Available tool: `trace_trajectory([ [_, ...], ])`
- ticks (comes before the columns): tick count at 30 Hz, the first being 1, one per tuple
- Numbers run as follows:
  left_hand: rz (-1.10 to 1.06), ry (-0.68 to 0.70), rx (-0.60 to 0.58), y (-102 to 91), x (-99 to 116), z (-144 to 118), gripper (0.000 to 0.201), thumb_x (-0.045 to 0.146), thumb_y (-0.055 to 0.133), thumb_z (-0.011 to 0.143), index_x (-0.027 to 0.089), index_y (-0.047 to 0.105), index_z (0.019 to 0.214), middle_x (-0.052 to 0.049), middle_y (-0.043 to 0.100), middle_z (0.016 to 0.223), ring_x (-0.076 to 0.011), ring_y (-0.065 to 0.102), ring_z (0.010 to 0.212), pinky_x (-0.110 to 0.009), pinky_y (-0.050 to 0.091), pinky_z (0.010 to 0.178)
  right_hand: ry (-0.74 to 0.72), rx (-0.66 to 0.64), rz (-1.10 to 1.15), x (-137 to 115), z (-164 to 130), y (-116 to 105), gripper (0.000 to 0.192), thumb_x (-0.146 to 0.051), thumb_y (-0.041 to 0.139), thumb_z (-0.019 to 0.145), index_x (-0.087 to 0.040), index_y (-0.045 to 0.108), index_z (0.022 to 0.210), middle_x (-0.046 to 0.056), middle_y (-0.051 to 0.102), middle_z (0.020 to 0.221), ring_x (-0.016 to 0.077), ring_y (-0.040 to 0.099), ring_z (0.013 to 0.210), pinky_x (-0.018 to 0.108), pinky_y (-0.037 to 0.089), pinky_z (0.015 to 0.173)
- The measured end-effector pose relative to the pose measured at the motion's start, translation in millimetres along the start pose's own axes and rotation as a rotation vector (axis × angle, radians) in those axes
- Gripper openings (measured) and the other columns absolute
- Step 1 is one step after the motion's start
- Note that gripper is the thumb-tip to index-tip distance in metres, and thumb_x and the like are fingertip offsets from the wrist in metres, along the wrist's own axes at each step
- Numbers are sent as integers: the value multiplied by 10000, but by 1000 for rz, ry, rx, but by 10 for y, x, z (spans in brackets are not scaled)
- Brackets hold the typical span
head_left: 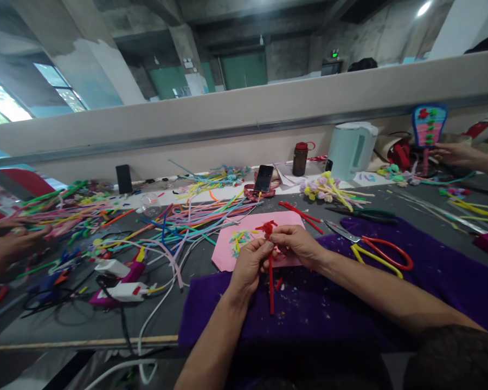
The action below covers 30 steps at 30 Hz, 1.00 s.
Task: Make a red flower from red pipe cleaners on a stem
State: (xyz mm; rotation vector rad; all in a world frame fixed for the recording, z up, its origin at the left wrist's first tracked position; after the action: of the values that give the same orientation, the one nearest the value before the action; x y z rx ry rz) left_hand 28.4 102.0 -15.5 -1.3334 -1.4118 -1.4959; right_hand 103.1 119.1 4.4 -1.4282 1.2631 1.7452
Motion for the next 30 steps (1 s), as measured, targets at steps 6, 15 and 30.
trace_trajectory([
  [6, 76, 32, 48, -39, 40, -11, 277, 377, 662, 659, 129, 544, 622, 10, 590, 550, -6, 348, 330, -152, 202, 335, 2, 49, 27, 18, 5, -47, 244, -336, 703, 606, -135, 570, 648, -77, 448, 417, 28, 317, 336, 192, 183, 363],
  [15, 106, 41, 83, -75, 48, -11, 282, 378, 677, 629, 135, 535, 622, 12, 589, 545, -12, 350, 332, -155, 215, 339, -54, 76, 7, 6, 3, -72, 212, -305, 674, 639, -142, 547, 591, -72, 450, 398, 42, 336, 339, 196, 228, 365],
  [30, 90, 64, 50, -27, 66, -30, 271, 378, 673, 642, 128, 575, 680, 2, 601, 577, -22, 379, 348, -159, 237, 341, -88, 110, -52, -84, -58, -60, 189, -312, 656, 651, -150, 562, 629, -66, 439, 435, 45, 328, 363, 190, 216, 362],
])
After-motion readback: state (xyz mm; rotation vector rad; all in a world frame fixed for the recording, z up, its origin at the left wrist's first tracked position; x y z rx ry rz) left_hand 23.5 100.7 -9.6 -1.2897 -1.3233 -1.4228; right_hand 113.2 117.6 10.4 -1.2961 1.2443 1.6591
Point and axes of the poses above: each hand's wrist, its own z-axis towards the middle knuckle, its own y-axis out of the palm, x = y × z, the point moved 10 cm from there along z, towards the middle knuckle
